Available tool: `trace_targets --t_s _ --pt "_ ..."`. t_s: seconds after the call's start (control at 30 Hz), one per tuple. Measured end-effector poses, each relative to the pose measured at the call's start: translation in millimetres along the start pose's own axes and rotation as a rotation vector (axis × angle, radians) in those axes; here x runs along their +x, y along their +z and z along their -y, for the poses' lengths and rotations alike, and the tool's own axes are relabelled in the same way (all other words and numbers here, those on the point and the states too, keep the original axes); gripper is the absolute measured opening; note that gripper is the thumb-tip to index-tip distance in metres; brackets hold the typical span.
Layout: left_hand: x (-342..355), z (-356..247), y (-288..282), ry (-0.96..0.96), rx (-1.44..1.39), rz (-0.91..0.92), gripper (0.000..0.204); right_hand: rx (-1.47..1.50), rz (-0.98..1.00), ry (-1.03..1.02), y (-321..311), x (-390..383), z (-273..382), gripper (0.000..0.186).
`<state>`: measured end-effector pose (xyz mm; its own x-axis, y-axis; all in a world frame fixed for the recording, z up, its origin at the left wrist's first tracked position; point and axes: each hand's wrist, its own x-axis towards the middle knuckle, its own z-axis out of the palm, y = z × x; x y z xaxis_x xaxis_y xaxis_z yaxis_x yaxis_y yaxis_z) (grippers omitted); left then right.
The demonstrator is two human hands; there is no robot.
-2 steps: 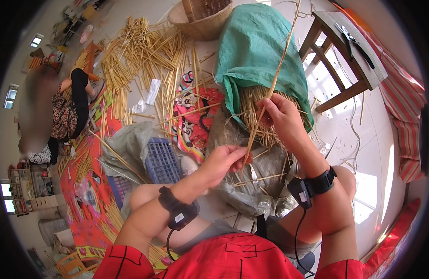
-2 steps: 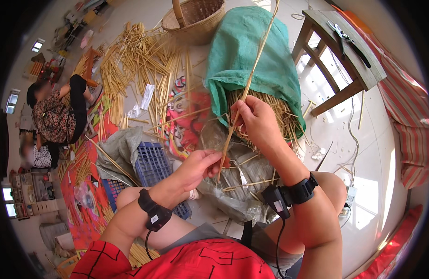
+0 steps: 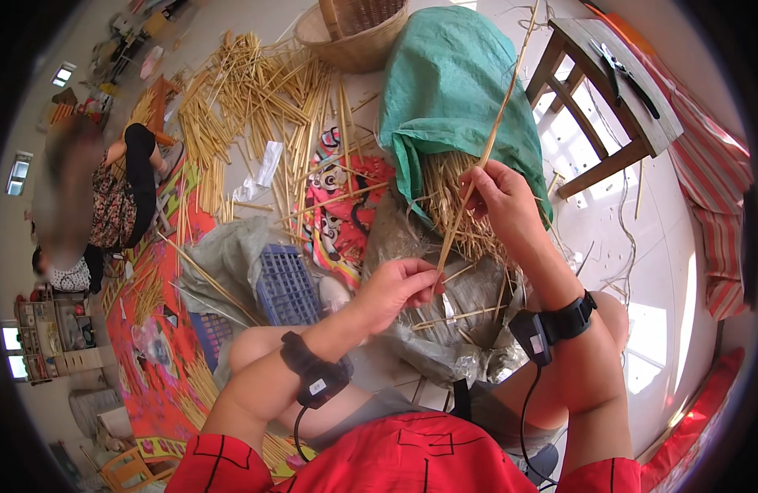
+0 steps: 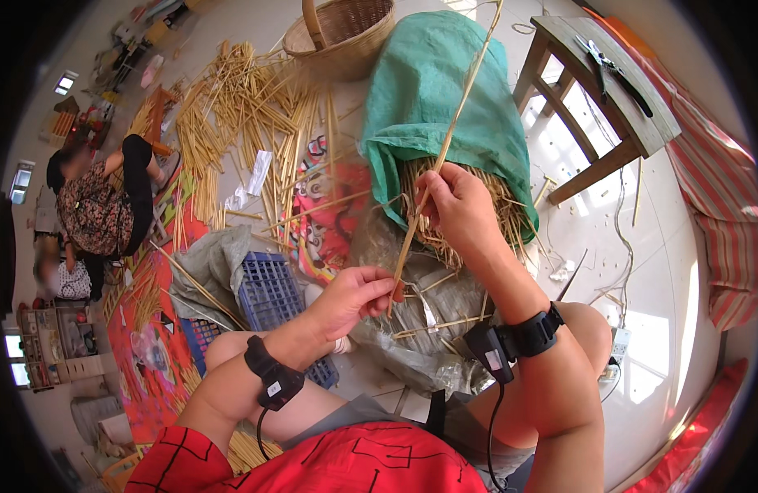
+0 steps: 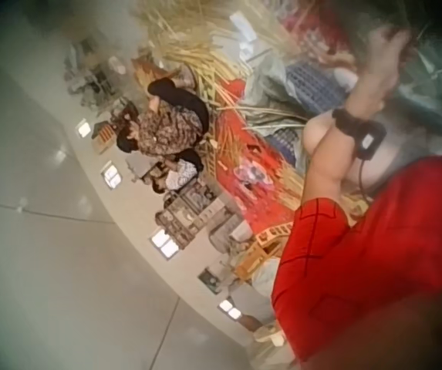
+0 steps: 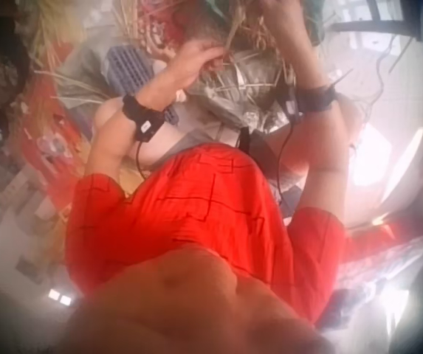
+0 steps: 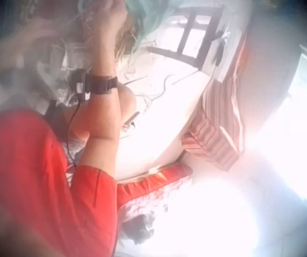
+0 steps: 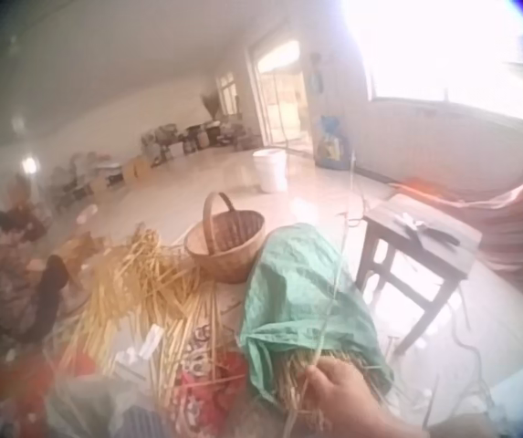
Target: The person sits on the floor and weaves thin bamboo strips by hand, repeatedly picking up strips from a pile and interlacing them into a growing structure. The person handles the bamboo strips one at a time, adjusting and tightening the weave as the structure grows.
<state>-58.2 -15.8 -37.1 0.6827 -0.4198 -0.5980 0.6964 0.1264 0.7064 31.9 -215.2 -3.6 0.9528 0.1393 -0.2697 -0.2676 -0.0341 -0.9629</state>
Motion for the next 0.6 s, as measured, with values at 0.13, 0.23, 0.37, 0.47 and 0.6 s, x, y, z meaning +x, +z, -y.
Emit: trace_targets --t_s 0.13,0.23,0.37,0.47,0.6 --pt "-1.1 -1.2 2.3 0.053 0.037 0.005 0.017 0.020 -0.044 -0.032 0.4 2.1 -4.9 0.024" --pt "1.9 1.8 1.4 0.114 0.099 -0.069 0.018 -0.117 0.012 0.004 3.8 -0.1 -9.7 0.020" --pt "4.0 -0.8 1.7 0.130 0.144 -0.122 0.018 -0.203 0.139 0.102 16.0 -11.0 -15.4 0.019" --pt "2.2 0.6 0.5 0.131 0.139 -0.125 0.017 -0.306 0.200 0.129 18.5 -9.8 -12.1 0.020" --pt "3.2 -1.2 -0.8 0.095 0.082 -0.124 0.017 -0.273 0.206 0.096 21.3 -9.5 -13.3 0.019"
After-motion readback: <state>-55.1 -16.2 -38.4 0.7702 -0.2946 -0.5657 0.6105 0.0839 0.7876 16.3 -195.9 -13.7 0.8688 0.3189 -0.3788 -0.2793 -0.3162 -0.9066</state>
